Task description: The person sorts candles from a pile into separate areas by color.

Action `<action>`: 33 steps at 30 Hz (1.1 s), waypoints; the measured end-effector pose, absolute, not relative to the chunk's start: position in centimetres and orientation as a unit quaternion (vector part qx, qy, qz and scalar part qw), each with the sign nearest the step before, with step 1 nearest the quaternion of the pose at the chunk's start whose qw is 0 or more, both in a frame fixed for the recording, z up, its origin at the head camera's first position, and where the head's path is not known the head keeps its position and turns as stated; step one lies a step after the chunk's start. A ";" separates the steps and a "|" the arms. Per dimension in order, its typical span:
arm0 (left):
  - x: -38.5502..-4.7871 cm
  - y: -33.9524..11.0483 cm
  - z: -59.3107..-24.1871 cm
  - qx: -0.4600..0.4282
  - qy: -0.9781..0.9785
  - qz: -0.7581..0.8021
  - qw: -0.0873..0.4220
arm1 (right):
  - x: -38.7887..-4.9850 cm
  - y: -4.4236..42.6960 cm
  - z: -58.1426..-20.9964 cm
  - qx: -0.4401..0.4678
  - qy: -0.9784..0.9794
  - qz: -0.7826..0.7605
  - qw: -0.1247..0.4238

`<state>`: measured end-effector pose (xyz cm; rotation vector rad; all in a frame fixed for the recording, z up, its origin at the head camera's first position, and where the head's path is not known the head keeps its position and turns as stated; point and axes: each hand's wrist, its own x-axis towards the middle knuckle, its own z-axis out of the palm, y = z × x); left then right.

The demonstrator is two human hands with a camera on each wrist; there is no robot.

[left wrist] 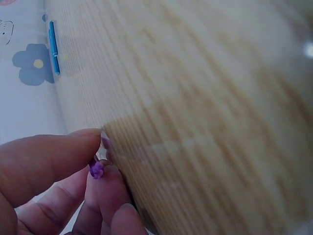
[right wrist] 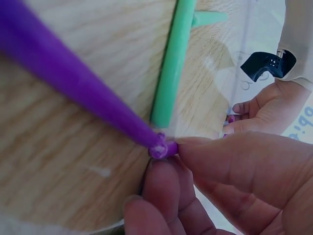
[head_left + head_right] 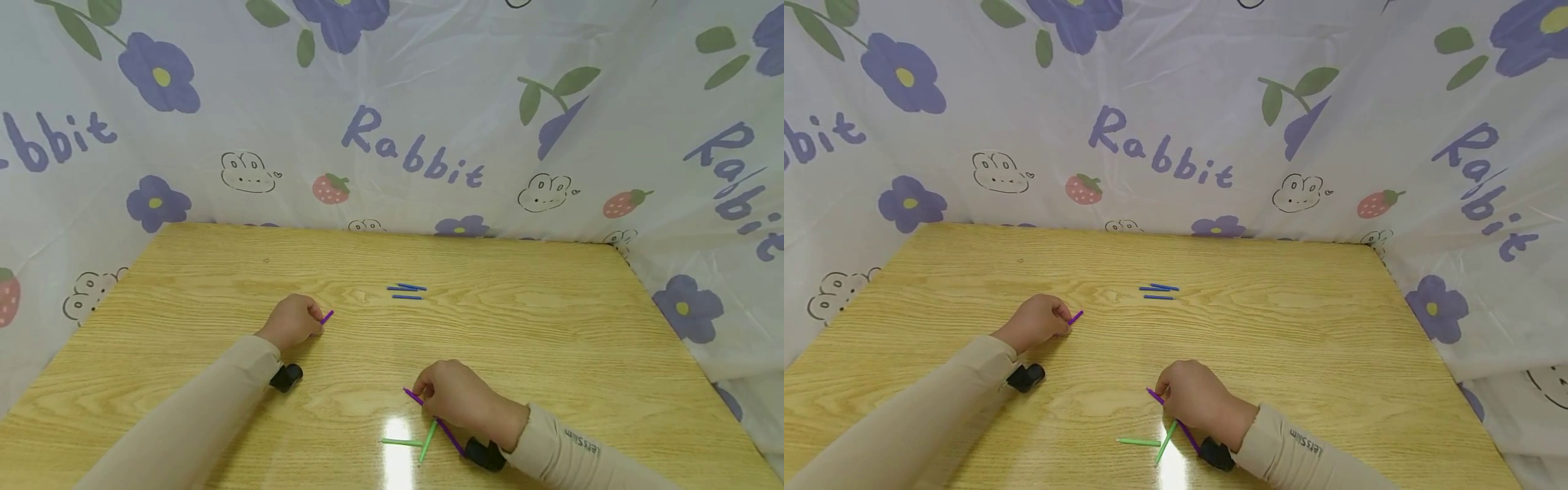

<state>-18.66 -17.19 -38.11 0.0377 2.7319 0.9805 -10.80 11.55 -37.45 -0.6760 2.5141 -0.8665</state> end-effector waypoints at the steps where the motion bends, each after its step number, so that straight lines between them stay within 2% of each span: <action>1: -18.7 -17.2 -38.1 0.013 0.934 0.335 0.119 | -10.8 11.5 -37.5 -0.242 0.899 -0.308 0.197; 27: -18.6 -17.3 -38.2 0.012 0.929 0.348 0.123 | -11.3 11.0 -37.1 -0.237 0.901 -0.301 0.205; 33: -18.6 -17.3 -38.2 0.015 0.928 0.352 0.123 | -12.1 10.5 -36.7 -0.237 0.908 -0.296 0.179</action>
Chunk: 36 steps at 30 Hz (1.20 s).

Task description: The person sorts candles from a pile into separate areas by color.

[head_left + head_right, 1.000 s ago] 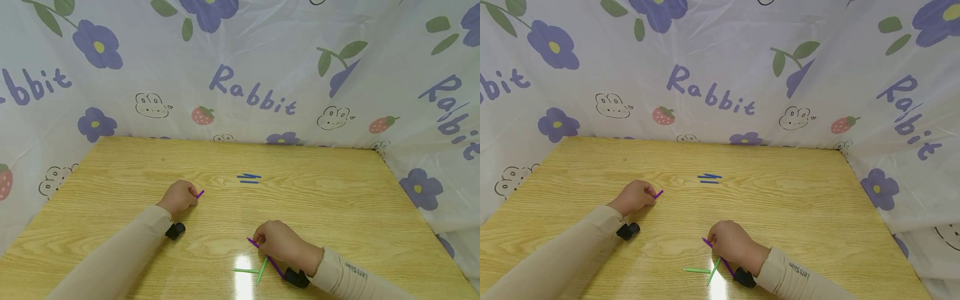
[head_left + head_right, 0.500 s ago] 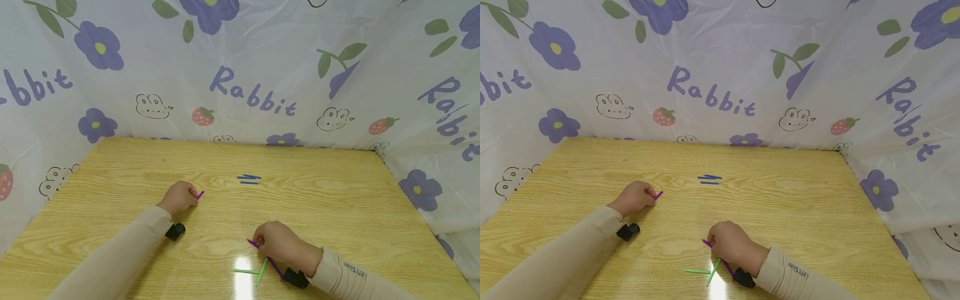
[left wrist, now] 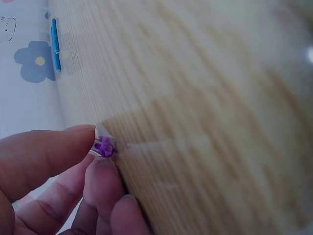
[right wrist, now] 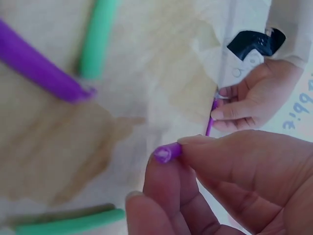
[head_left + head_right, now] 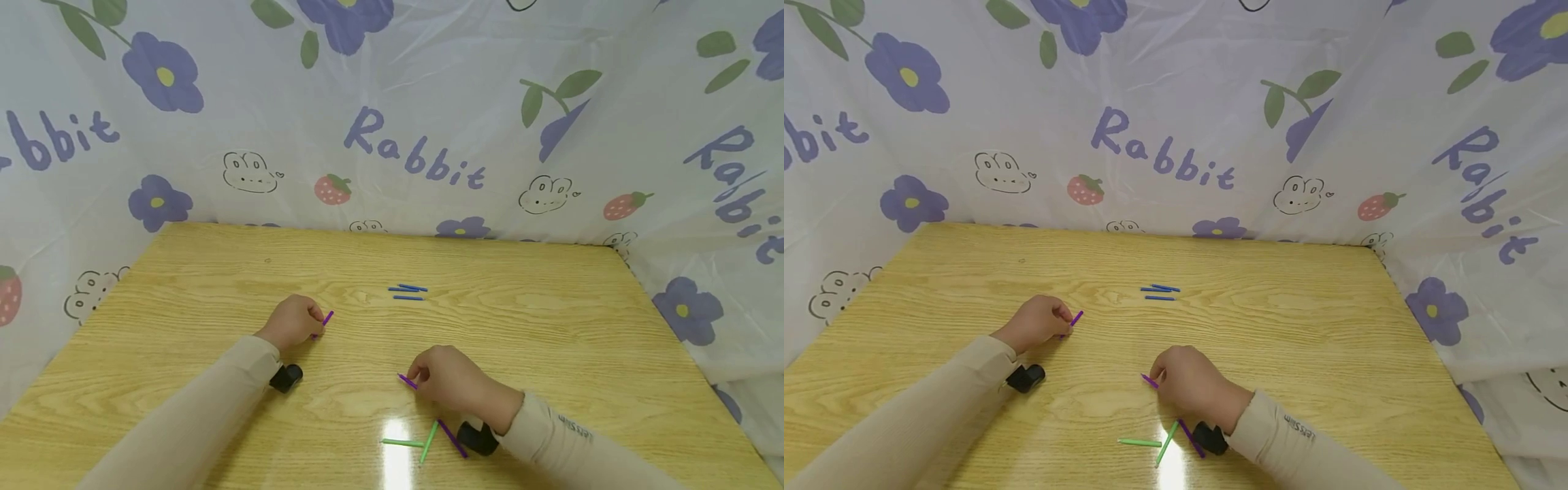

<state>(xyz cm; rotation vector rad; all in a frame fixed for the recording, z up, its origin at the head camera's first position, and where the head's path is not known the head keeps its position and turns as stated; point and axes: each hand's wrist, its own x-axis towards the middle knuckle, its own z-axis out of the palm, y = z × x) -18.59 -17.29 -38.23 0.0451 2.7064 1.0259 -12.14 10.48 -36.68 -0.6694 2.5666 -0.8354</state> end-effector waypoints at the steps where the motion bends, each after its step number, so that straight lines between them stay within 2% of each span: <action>1: -18.6 -17.3 -38.2 0.015 0.928 0.352 0.124 | -12.3 10.4 -36.6 -0.235 0.908 -0.298 0.177; 36: -18.5 -17.5 -38.5 0.017 0.926 0.358 0.120 | -18.1 4.1 -36.6 -0.205 0.904 -0.329 0.180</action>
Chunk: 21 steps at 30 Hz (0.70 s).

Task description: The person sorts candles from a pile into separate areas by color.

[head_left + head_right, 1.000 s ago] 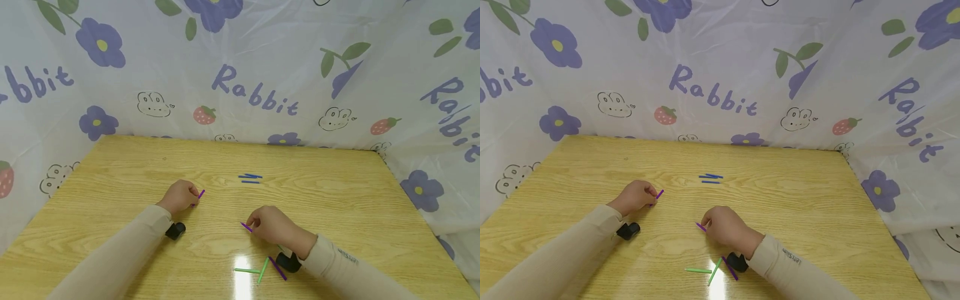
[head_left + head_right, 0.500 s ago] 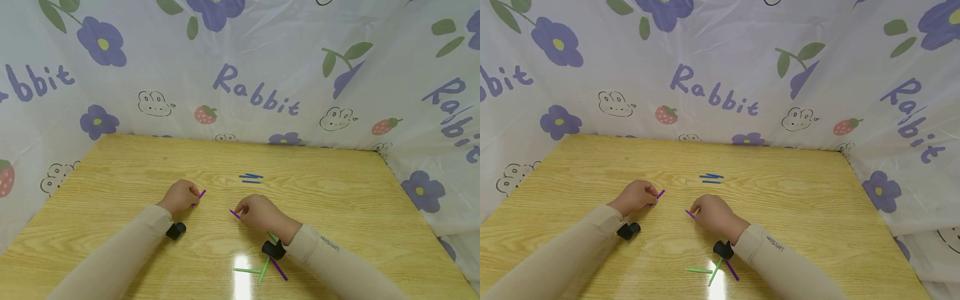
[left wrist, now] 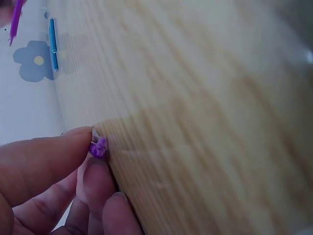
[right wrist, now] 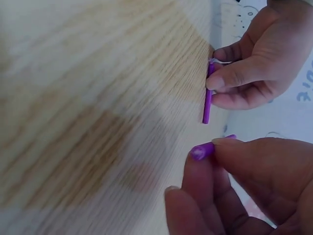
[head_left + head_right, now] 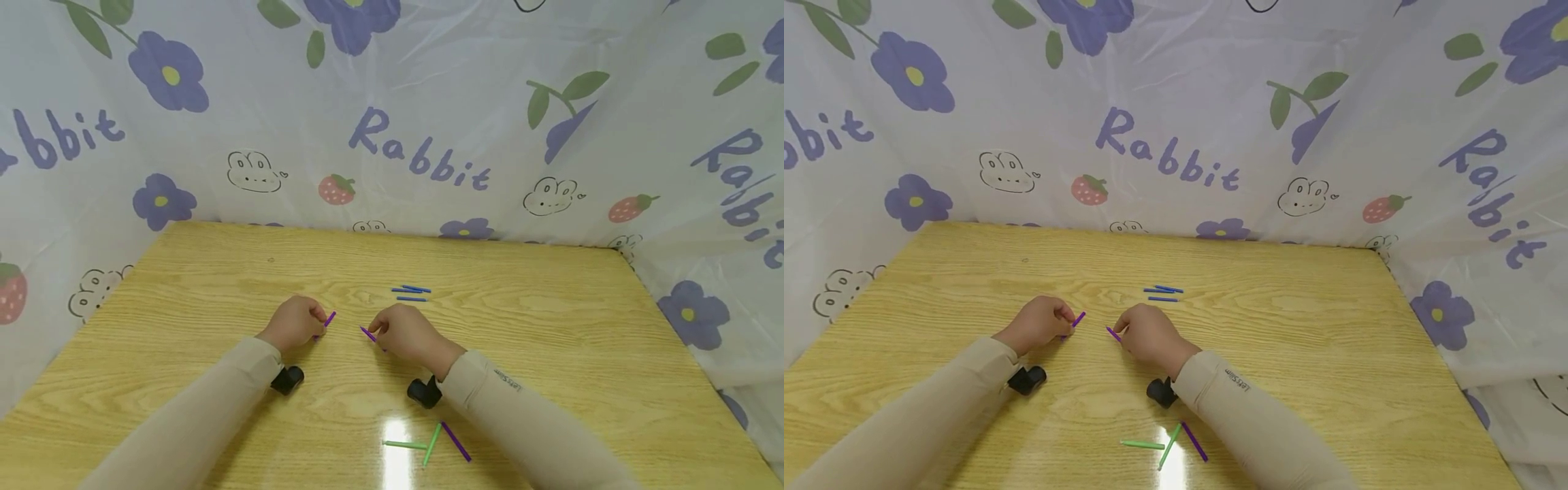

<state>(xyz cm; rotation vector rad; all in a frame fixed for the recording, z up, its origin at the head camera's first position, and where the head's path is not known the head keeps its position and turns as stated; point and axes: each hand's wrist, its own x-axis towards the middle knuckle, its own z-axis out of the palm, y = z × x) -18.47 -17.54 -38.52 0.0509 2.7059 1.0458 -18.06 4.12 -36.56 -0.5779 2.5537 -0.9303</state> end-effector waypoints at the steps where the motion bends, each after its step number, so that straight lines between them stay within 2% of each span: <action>1: -18.5 -17.5 -38.5 0.017 0.927 0.356 0.120 | -18.2 4.0 -36.6 -0.205 0.904 -0.331 0.179; 21: -18.6 -17.5 -38.5 0.015 0.929 0.349 0.123 | -21.0 1.9 -38.1 -0.175 0.893 -0.371 0.184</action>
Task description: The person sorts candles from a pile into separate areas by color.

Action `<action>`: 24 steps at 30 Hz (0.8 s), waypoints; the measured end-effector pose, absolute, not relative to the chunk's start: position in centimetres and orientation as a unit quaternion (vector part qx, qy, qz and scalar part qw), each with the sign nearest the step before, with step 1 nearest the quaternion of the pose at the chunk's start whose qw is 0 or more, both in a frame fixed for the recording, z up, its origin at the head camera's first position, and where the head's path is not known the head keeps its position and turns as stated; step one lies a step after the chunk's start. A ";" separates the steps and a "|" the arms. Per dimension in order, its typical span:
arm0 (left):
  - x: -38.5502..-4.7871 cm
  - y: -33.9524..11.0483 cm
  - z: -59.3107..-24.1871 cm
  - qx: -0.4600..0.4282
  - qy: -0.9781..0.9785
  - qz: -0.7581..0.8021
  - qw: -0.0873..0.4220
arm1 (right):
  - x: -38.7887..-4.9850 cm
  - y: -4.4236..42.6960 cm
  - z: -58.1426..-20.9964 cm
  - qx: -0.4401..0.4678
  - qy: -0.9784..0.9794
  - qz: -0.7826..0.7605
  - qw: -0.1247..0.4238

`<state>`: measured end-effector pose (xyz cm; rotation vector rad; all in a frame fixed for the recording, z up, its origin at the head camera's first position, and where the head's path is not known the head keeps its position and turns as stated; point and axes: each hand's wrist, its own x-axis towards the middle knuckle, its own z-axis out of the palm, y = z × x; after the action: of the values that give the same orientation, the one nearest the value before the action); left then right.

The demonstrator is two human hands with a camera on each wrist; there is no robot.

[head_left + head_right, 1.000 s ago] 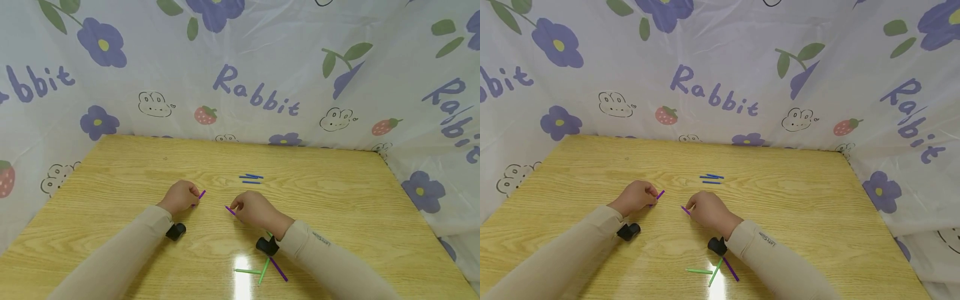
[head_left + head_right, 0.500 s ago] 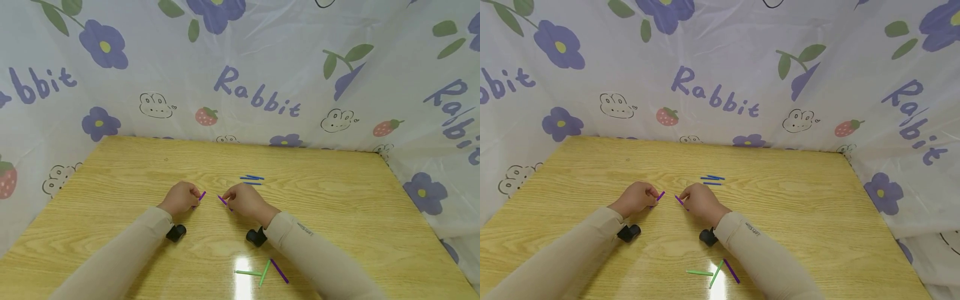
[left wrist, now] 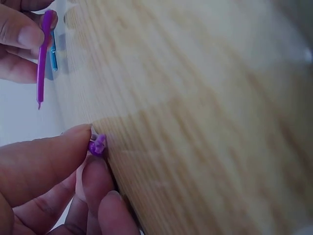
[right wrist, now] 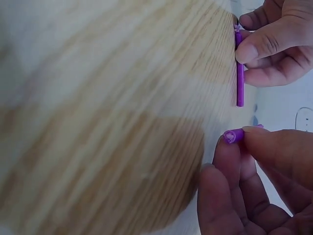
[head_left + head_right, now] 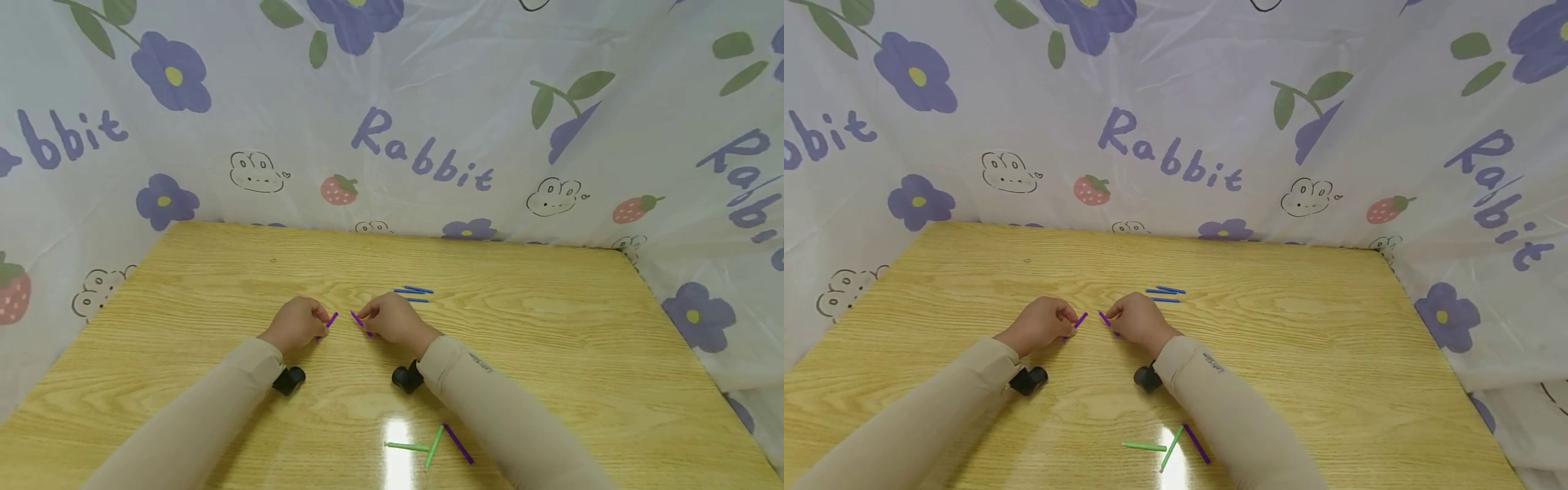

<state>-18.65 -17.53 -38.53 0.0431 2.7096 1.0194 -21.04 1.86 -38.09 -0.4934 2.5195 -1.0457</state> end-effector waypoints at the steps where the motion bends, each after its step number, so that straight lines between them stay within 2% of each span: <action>1: -18.7 -17.5 -38.5 0.016 0.929 0.349 0.122 | -21.1 1.8 -38.1 -0.174 0.893 -0.372 0.184; 13: -18.5 -17.3 -38.3 0.019 0.929 0.350 0.122 | -21.5 0.7 -38.4 -0.161 0.887 -0.392 0.183; 24: -18.4 -17.5 -38.2 0.017 0.929 0.348 0.124 | -21.8 -0.4 -38.4 -0.160 0.922 -0.322 0.142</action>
<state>-18.43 -17.45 -38.22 0.0498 2.7087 1.0132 -21.79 -0.38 -38.35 -0.4605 2.6615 -0.9282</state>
